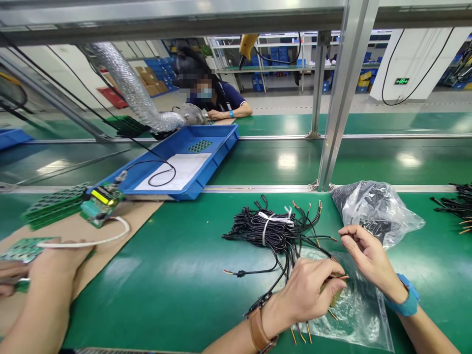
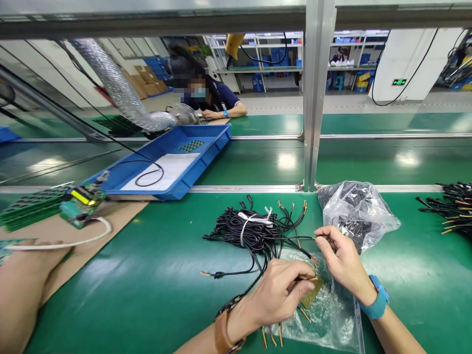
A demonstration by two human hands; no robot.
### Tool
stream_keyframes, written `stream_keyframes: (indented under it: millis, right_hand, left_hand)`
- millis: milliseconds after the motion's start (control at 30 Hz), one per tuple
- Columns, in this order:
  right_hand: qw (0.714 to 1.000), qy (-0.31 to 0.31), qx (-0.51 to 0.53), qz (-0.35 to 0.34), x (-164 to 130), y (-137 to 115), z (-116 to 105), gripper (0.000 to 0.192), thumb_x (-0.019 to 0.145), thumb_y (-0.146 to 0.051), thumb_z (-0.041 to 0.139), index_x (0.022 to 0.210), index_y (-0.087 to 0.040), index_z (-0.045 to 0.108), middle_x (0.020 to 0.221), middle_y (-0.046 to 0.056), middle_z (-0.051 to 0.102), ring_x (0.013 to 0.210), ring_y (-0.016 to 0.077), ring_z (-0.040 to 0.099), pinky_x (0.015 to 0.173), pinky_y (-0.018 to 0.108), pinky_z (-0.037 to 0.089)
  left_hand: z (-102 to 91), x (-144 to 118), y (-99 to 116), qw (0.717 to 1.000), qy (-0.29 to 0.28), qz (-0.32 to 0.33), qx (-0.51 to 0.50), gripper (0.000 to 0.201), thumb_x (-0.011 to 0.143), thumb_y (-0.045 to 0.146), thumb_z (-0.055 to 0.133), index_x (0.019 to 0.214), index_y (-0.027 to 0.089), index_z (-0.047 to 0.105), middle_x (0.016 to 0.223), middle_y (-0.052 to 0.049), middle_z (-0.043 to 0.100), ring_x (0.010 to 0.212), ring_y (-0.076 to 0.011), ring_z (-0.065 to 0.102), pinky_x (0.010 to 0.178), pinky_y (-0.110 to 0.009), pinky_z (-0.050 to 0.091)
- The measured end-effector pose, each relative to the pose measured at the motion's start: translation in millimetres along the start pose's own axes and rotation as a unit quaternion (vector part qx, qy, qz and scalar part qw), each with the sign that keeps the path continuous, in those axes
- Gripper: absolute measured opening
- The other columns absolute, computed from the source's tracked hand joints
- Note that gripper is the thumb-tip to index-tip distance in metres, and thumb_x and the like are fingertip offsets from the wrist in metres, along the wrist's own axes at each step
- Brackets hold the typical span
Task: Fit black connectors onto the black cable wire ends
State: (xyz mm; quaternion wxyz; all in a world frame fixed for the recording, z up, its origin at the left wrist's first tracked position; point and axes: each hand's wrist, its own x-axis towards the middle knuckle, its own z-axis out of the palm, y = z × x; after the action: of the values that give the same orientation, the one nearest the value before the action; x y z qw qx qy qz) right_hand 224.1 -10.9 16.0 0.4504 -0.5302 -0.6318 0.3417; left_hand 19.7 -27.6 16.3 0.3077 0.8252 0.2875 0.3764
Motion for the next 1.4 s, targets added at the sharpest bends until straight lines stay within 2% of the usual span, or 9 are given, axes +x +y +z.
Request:
stream_keyframes:
  millis: [133,233,533,700,833,967,1067,1267,1400]
  right_hand:
    - [0.986,-0.079,0.133,0.064,-0.3,-5.1,2.0,0.038,0.092,-0.054,0.068,0.103,-0.019,0.064,0.085,0.005,0.069,0.067,0.0158,0.064,0.059,0.028,0.055]
    - [0.967,-0.133,0.199,0.087,-3.2,-7.8,3.8,0.036,0.091,-0.052,0.070,0.100,-0.018,0.065,0.083,0.005,0.070,0.067,0.0153,0.064,0.061,0.028,0.056]
    - [0.955,-0.172,0.220,0.102,-11.5,-8.8,8.9,0.036,0.091,-0.052,0.071,0.100,-0.018,0.065,0.076,0.002,0.065,0.067,0.0146,0.062,0.063,0.028,0.054]
    - [0.969,-0.169,0.170,0.069,-11.8,-8.0,7.9,0.033,0.095,-0.052,0.066,0.100,-0.019,0.066,0.077,0.002,0.066,0.067,0.0155,0.063,0.063,0.028,0.055]
    - [0.986,-0.156,0.054,-0.021,-10.7,-10.1,5.3,0.024,0.100,-0.043,0.061,0.099,-0.020,0.069,0.088,0.006,0.071,0.078,0.0184,0.066,0.072,0.030,0.056]
    - [0.984,-0.153,0.013,-0.086,-7.1,-13.4,3.2,0.022,0.101,-0.037,0.059,0.099,-0.021,0.073,0.090,0.007,0.073,0.082,0.0201,0.068,0.076,0.032,0.057]
    - [0.987,-0.127,-0.002,-0.097,-5.0,-11.1,1.5,0.020,0.100,-0.037,0.061,0.101,-0.022,0.075,0.090,0.007,0.074,0.082,0.0206,0.070,0.076,0.032,0.058]
    - [0.989,-0.114,-0.041,-0.085,-7.2,-0.7,0.4,0.019,0.098,-0.037,0.063,0.106,-0.021,0.071,0.092,0.006,0.075,0.078,0.0186,0.070,0.073,0.029,0.058]
    - [0.987,-0.115,-0.064,-0.098,-8.0,-1.2,0.9,0.017,0.100,-0.035,0.061,0.103,-0.021,0.069,0.090,0.006,0.073,0.079,0.0185,0.069,0.074,0.029,0.057]
  left_hand:
    - [-0.2,0.1,-0.9,0.996,0.093,-0.012,-0.007,0.019,0.100,0.028,0.053,0.090,0.017,0.065,0.066,-0.001,0.068,0.052,-0.0113,0.058,0.054,-0.024,0.042]
    - [-2.6,1.3,-1.0,0.990,0.138,-0.036,-0.002,0.016,0.097,0.024,0.056,0.086,0.018,0.065,0.064,0.000,0.068,0.051,-0.0103,0.058,0.052,-0.022,0.042]
    - [-2.0,2.9,-3.8,0.987,0.155,-0.031,0.042,0.017,0.095,0.018,0.057,0.079,0.017,0.065,0.064,0.000,0.068,0.053,-0.0094,0.059,0.052,-0.021,0.041]
    - [-3.3,2.0,-7.1,0.989,0.122,-0.013,0.077,0.022,0.097,0.017,0.054,0.079,0.017,0.065,0.067,0.000,0.068,0.057,-0.0100,0.060,0.055,-0.023,0.040]
    - [-4.2,-0.3,-12.2,0.991,0.081,-0.015,0.108,0.024,0.099,0.017,0.049,0.081,0.018,0.065,0.070,0.000,0.065,0.061,-0.0106,0.060,0.057,-0.024,0.042]
    - [-11.3,0.0,-12.8,0.996,0.035,-0.026,0.072,0.010,0.098,0.023,0.055,0.094,0.017,0.063,0.080,-0.003,0.064,0.069,-0.0136,0.060,0.062,-0.025,0.045]
    - [-17.8,1.4,-13.0,0.998,-0.007,-0.049,0.032,0.020,0.088,0.022,0.063,0.106,0.016,0.057,0.092,-0.005,0.062,0.077,-0.0162,0.058,0.065,-0.027,0.046]
    - [-18.6,2.7,-24.3,0.998,0.035,-0.045,-0.012,0.013,0.086,0.006,0.048,0.086,0.019,0.047,0.085,-0.003,0.055,0.077,-0.0150,0.052,0.067,-0.026,0.042]
    - [-22.5,3.1,-24.0,0.999,-0.003,-0.049,-0.020,0.012,0.087,0.012,0.058,0.095,0.018,0.051,0.092,-0.004,0.056,0.075,-0.0141,0.051,0.067,-0.026,0.042]
